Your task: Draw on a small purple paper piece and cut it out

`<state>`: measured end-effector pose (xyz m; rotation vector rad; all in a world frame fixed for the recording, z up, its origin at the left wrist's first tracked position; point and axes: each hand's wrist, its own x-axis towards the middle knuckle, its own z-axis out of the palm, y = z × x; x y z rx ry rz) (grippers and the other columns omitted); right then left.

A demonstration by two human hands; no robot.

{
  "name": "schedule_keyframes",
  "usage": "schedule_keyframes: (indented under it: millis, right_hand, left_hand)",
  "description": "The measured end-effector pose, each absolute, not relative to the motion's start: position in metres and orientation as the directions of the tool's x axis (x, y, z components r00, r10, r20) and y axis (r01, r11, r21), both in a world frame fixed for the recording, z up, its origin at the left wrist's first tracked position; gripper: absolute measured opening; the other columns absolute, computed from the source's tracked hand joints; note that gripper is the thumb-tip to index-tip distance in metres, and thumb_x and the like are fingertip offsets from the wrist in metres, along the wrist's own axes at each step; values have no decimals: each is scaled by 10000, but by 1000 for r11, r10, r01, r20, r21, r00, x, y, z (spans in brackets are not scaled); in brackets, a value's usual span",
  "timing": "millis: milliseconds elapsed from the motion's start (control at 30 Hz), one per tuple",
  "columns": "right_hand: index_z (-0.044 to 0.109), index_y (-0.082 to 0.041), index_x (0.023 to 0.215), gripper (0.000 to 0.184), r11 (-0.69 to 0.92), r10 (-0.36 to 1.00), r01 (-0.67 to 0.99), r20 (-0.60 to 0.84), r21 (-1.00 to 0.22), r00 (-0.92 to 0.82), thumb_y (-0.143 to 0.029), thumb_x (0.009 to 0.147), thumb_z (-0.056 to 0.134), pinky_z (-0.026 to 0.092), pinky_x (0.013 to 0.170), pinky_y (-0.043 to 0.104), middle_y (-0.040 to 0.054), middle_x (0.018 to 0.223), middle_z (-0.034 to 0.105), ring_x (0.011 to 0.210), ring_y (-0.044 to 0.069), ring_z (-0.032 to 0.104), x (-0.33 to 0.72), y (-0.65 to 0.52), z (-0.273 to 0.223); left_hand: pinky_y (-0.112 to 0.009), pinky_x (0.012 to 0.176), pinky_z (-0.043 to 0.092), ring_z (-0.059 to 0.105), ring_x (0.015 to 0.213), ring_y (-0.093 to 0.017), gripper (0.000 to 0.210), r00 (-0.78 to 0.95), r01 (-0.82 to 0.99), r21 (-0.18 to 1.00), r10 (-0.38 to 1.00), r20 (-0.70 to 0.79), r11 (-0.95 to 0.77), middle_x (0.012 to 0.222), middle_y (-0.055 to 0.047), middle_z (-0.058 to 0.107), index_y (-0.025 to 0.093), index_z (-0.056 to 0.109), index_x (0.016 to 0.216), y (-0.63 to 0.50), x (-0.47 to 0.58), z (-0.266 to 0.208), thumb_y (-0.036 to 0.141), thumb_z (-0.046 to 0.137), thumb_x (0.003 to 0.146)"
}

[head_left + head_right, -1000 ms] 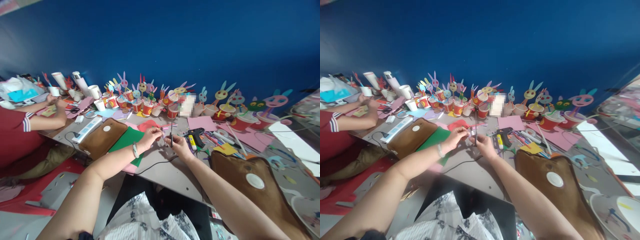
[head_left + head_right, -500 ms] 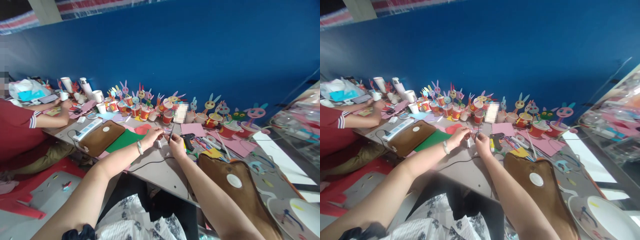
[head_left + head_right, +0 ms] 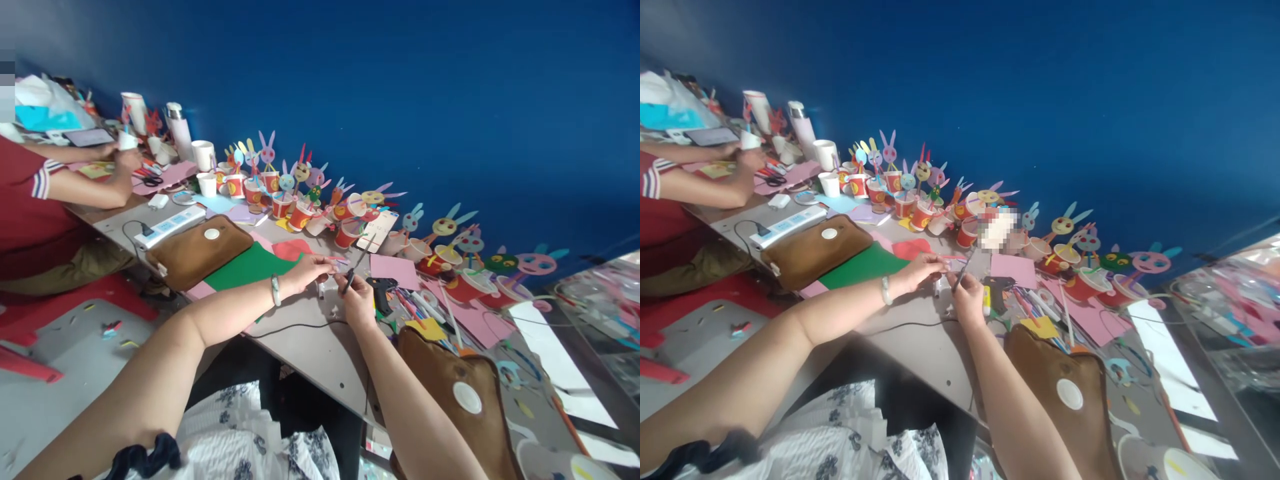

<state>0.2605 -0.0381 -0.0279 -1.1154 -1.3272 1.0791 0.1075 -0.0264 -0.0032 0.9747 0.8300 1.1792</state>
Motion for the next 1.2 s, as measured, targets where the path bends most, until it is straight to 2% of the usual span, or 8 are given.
schedule_keyframes:
  millis: [133, 233, 533, 667, 967, 1200]
  right_hand:
    - [652, -169, 712, 301, 130, 991, 17, 130, -991, 4, -445, 719, 772, 267, 523, 259, -58, 539, 452, 525, 93, 348, 259, -40, -26]
    - [634, -173, 689, 304, 108, 994, -26, 108, -994, 10, -438, 691, 785, 258, 510, 258, -58, 550, 451, 513, 87, 347, 258, -40, -26]
    - [557, -194, 625, 328, 109, 994, -4, 109, -994, 26, -442, 704, 757, 259, 502, 267, -62, 522, 436, 506, 91, 332, 260, -38, -28]
    - [601, -189, 659, 309, 92, 995, -15, 92, -996, 28, -456, 696, 752, 250, 492, 268, -63, 515, 435, 494, 92, 327, 259, -39, -22]
    - [591, -192, 662, 318, 98, 995, -18, 98, -995, -5, -469, 719, 736, 257, 498, 273, -56, 529, 444, 498, 95, 339, 260, -40, -23]
    - [551, -201, 640, 318, 118, 993, -51, 119, -992, -8, -448, 723, 734, 273, 502, 270, -59, 522, 438, 504, 99, 348, 262, -37, -28]
  left_hand:
    - [-206, 467, 314, 452, 470, -40, 227, 206, -405, 901, 976, -77, 156, 671, -15, 601, 103, 661, 730, -25, 107, -2, 325, 682, 768]
    - [-196, 451, 328, 468, 470, -44, 219, 192, -407, 893, 974, -121, 192, 683, -31, 617, 103, 656, 723, -25, 107, -1, 313, 653, 786]
    - [-201, 476, 337, 475, 490, -49, 169, 268, -416, 896, 962, -44, 156, 647, -1, 569, 99, 670, 770, -29, 108, -6, 260, 672, 721]
    - [-210, 508, 343, 470, 516, -49, 205, 291, -423, 891, 956, -37, 163, 653, 11, 567, 102, 696, 826, -27, 109, -11, 226, 726, 665]
    - [-225, 511, 319, 457, 511, -50, 287, 260, -398, 903, 964, -57, 161, 626, 21, 567, 109, 687, 757, -32, 110, -5, 341, 801, 632]
    - [-210, 483, 325, 454, 493, -52, 298, 230, -411, 903, 973, -31, 126, 572, 25, 539, 124, 652, 683, -34, 111, -1, 365, 812, 613]
